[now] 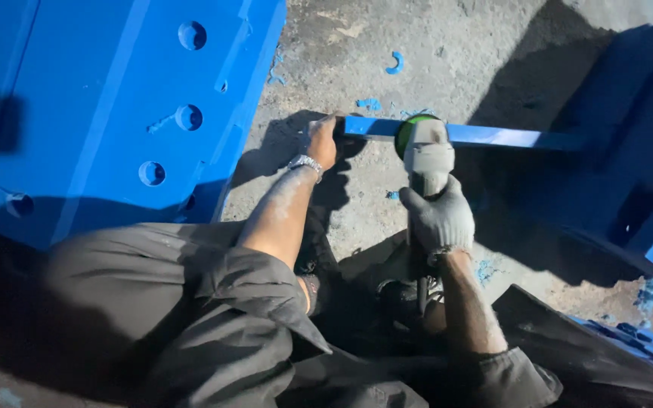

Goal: Grinding the edges of blue plastic parts using an angle grinder.

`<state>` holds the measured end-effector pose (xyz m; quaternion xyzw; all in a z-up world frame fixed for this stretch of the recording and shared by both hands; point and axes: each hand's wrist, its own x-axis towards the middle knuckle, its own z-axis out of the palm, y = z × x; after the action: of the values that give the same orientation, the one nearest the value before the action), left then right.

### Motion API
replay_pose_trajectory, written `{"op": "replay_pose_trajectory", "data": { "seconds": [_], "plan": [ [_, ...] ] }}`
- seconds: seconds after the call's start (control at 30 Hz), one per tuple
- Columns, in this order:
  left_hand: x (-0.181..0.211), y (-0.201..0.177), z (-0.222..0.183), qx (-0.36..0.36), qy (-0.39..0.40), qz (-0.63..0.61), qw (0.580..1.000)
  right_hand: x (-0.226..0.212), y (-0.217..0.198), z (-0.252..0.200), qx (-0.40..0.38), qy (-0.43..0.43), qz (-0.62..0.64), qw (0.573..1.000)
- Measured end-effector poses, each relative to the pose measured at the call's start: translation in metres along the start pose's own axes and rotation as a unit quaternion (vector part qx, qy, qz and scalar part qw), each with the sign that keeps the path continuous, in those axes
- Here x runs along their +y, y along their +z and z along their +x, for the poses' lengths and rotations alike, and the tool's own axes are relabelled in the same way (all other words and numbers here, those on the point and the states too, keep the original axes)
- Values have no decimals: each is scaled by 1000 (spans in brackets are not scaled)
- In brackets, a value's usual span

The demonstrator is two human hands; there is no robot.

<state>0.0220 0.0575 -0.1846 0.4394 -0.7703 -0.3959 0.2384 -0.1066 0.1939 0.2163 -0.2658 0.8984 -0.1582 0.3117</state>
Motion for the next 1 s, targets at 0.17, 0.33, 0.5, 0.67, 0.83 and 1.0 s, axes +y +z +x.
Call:
{"op": "replay_pose_trajectory", "data": {
  "seconds": [0.17,0.33,0.5,0.67,0.83,1.0],
  "plan": [
    [22,-7,-2,-32,-98,-342,934,-41,21,-11,-66,4,-73,995],
    [96,-84,4,-42,-19,-69,997,-30,26,-8,-84,-26,-55,995],
    [-1,14,-7,60,44,-94,993,-1,10,5,-17,-17,-49,999],
    [12,7,-1,36,-22,-62,997,-16,14,1,-26,-7,-19,999],
    [95,-80,7,-24,-2,-10,1000,-37,32,5,-60,-37,-76,995],
    [31,-15,-2,5,-3,-30,1000,-20,18,10,-74,-7,-70,995]
  ]
}}
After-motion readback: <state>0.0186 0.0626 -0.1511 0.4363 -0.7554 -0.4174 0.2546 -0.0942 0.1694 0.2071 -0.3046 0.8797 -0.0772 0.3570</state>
